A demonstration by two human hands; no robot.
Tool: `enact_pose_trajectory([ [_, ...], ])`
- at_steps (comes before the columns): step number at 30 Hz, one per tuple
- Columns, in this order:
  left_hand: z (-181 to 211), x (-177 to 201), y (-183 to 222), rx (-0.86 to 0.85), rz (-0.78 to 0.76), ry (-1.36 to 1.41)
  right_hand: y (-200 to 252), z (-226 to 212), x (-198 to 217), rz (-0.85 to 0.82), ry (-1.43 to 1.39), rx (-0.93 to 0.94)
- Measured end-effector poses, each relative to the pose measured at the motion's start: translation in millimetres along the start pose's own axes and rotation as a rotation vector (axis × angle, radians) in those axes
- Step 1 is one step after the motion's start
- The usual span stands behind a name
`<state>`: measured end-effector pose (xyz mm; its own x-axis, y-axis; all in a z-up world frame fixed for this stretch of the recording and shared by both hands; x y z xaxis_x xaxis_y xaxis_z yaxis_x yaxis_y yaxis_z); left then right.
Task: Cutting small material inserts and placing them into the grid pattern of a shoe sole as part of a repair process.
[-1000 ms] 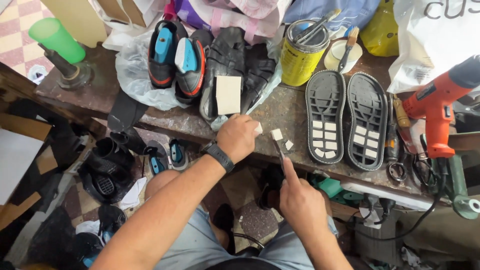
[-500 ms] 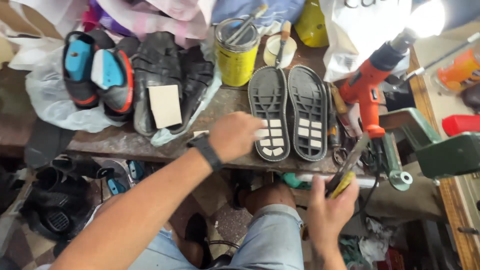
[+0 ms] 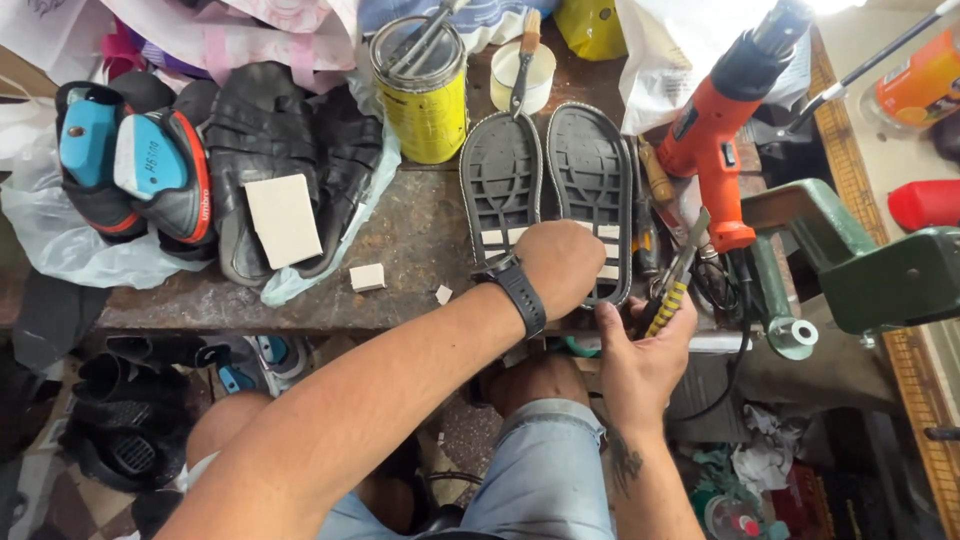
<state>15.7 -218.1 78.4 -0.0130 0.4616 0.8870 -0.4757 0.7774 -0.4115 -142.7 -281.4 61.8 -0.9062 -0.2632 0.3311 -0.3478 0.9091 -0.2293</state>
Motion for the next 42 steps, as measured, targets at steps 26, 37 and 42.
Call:
enact_pose_trajectory([
  [26, -6, 18, 29, -0.248, 0.208, 0.057, -11, -13, 3, -0.123, 0.166, -0.060],
  [37, -80, 137, 138, 0.122, 0.413, 0.057, 81, -38, 49, -0.197, 0.105, 0.133],
  [42, -127, 133, 214, 0.519, 0.260, 0.031, 129, -44, 13, -0.498, 0.303, 0.253],
])
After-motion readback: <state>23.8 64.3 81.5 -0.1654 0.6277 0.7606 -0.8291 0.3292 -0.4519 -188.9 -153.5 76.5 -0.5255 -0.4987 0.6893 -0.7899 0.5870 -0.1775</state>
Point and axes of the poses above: each hand's wrist, its own y-axis away from the middle knuckle, its own x-axis out of the back of the hand, z = x × y, the point moved 1 cm from there along -y, towards the middle knuckle, and after that the axes turned 10 degrees about z, right-handed, at the moved point
